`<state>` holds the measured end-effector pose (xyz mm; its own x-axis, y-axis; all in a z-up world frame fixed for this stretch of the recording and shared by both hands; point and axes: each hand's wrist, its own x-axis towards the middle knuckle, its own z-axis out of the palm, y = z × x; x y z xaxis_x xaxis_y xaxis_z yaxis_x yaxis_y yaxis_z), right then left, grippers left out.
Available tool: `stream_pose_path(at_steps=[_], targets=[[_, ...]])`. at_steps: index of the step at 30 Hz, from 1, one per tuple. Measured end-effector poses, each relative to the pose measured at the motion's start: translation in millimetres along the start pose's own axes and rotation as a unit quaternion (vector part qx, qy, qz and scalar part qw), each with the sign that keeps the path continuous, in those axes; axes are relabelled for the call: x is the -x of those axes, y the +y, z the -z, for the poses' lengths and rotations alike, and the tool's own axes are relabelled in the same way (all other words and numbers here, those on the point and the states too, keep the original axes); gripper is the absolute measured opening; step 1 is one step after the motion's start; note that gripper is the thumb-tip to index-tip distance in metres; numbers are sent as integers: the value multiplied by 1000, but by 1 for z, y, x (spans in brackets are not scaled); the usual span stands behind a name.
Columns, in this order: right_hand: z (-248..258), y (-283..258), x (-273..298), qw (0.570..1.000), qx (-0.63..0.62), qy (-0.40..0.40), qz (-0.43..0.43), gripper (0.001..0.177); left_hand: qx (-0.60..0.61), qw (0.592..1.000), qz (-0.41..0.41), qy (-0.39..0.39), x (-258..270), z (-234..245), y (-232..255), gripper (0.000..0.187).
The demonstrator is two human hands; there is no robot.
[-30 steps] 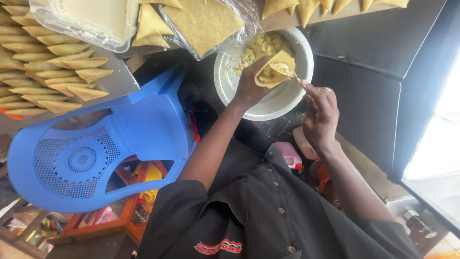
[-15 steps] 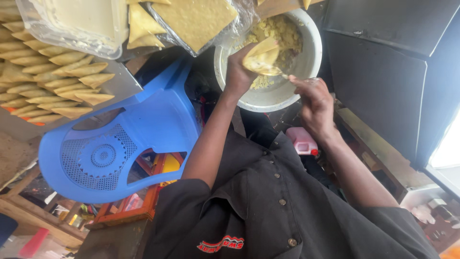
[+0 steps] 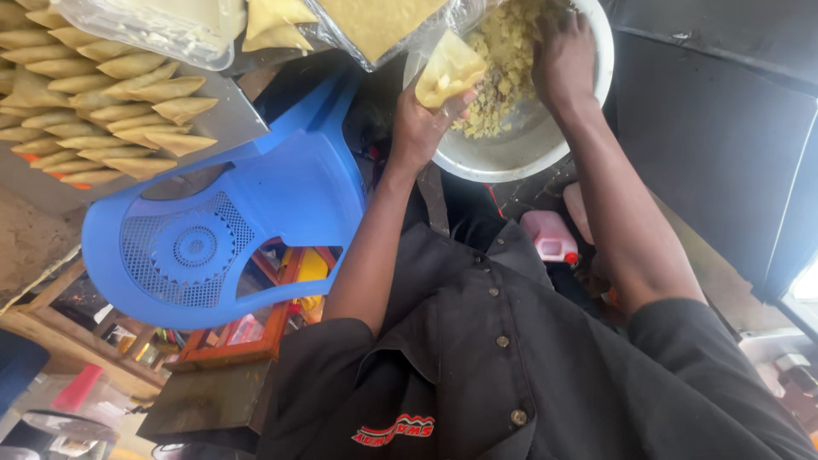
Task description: The person repeatedly scoops a yellow filling from a bowl, places it into triangular pastry wrappers, folds and seals the edges, then arranges the finished samosas on a tray. The process continues throughout the clip with consistent hand movements.
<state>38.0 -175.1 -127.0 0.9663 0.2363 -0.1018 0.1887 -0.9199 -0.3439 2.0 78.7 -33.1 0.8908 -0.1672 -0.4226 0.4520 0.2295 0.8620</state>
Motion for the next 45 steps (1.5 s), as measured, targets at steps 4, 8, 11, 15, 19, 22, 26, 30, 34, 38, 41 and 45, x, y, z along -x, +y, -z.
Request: stream_pose_path(at_steps=[4,8,11,15,19,22,26,30,34,38,41,45], targets=[[107,-73,21,968,-225,103,36,26,49,998,-47,-16,-25,-1,2,41],[152,-130,30,942,-252,114,187,31,-71,992,-102,-10,-2,-24,0,33],[171,-142,8,953,-193,114,204,39,-96,986,-136,8,-7,-40,17,36],[173,-148,7,950,-221,124,184,39,-74,988,-138,15,7,-46,17,40],[158,-146,-1,957,-259,78,106,23,-49,992,-116,0,-7,-32,4,51],[142,-137,-4,920,-385,-67,40,16,-67,995,-80,2,-3,-13,-12,65],[126,-129,-7,890,-453,-54,6,13,-43,996,-71,25,9,-12,-17,61],[130,-129,0,906,-421,-25,25,12,-57,995,-71,28,24,-20,-5,48],[152,-121,2,821,-546,-131,-105,15,-19,998,-28,-45,25,-31,2,34],[171,-118,20,952,-300,56,2,23,-21,997,14,-78,31,-49,3,22],[196,-107,28,966,-243,90,20,36,-19,992,50,-112,38,-67,23,24],[216,-94,36,880,-465,-89,-6,36,66,972,163,-159,55,-85,49,23]])
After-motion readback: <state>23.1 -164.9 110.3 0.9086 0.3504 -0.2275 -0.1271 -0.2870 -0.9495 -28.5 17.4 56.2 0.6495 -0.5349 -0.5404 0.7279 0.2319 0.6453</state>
